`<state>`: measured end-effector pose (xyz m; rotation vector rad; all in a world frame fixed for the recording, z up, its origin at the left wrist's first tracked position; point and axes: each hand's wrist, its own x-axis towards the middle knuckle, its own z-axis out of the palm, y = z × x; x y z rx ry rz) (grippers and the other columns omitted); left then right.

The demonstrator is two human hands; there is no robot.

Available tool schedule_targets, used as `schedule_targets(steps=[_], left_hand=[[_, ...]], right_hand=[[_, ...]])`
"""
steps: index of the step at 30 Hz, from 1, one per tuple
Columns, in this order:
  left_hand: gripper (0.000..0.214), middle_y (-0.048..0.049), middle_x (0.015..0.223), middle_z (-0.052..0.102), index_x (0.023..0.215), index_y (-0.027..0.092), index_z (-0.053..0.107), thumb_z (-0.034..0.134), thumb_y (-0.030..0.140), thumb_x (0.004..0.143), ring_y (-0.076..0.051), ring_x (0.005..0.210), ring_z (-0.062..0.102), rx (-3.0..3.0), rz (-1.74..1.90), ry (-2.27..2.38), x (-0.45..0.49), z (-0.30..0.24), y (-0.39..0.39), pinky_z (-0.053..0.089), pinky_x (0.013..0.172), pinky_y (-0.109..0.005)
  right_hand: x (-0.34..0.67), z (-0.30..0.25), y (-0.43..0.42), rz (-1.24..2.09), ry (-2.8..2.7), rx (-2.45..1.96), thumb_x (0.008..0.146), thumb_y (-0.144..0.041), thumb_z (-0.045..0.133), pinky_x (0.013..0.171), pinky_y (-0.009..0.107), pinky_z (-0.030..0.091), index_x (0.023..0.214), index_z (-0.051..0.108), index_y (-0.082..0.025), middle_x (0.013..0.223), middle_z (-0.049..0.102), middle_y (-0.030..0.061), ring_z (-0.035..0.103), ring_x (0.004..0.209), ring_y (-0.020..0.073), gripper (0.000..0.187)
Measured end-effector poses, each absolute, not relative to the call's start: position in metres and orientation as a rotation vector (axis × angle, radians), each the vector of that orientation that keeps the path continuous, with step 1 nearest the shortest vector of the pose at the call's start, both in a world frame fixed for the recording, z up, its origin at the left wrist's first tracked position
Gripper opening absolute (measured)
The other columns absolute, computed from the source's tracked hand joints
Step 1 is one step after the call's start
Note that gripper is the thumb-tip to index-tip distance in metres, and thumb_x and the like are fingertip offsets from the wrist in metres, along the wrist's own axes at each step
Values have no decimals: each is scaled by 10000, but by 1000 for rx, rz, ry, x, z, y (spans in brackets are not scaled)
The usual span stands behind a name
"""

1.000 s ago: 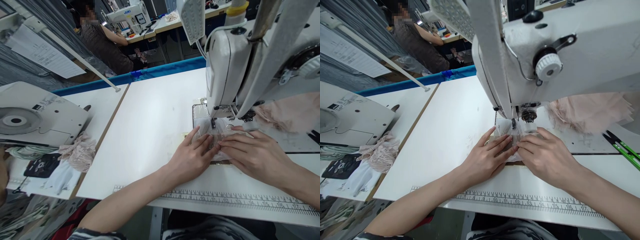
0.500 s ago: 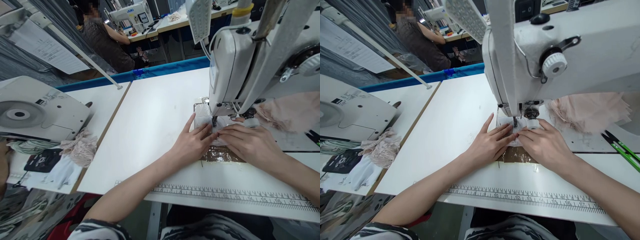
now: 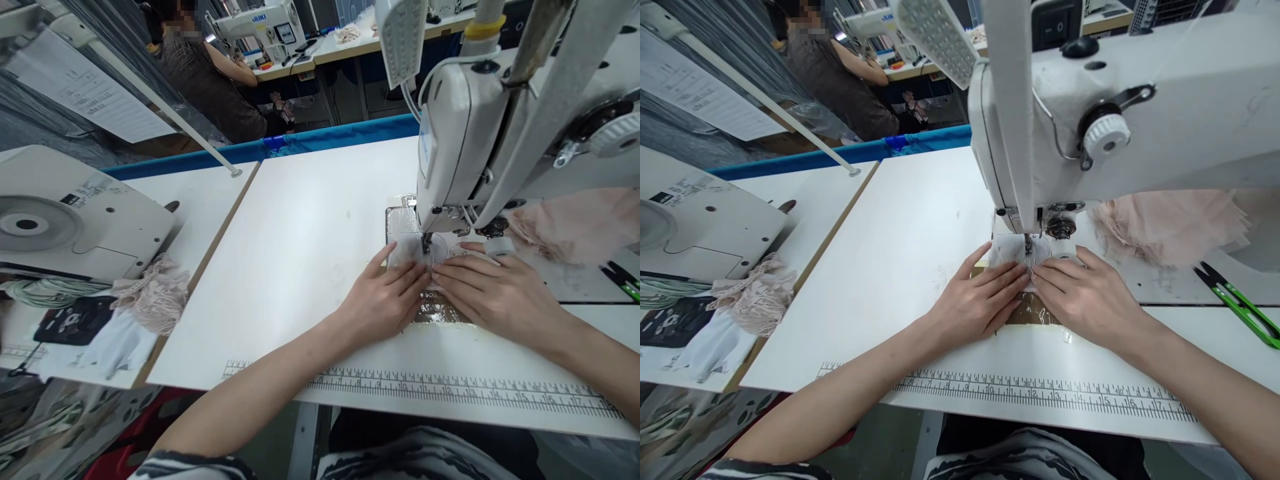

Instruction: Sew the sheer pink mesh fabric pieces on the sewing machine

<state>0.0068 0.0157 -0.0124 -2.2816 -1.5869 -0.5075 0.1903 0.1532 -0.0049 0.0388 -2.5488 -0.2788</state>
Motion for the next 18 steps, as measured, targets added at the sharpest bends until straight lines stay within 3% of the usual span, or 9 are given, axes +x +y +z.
schedule_targets(steps=[18], left_hand=[[326, -99, 1233, 704, 1217, 89, 659, 505, 258, 985, -194, 1213, 634, -2293, -555, -1633, 4, -15, 19, 191, 1278, -493]], right_hand=[[193, -14, 157, -237, -2580, 15, 977, -148, 554, 831, 355, 497, 1061, 733, -148, 1136, 732, 40, 680, 1039, 196, 198]])
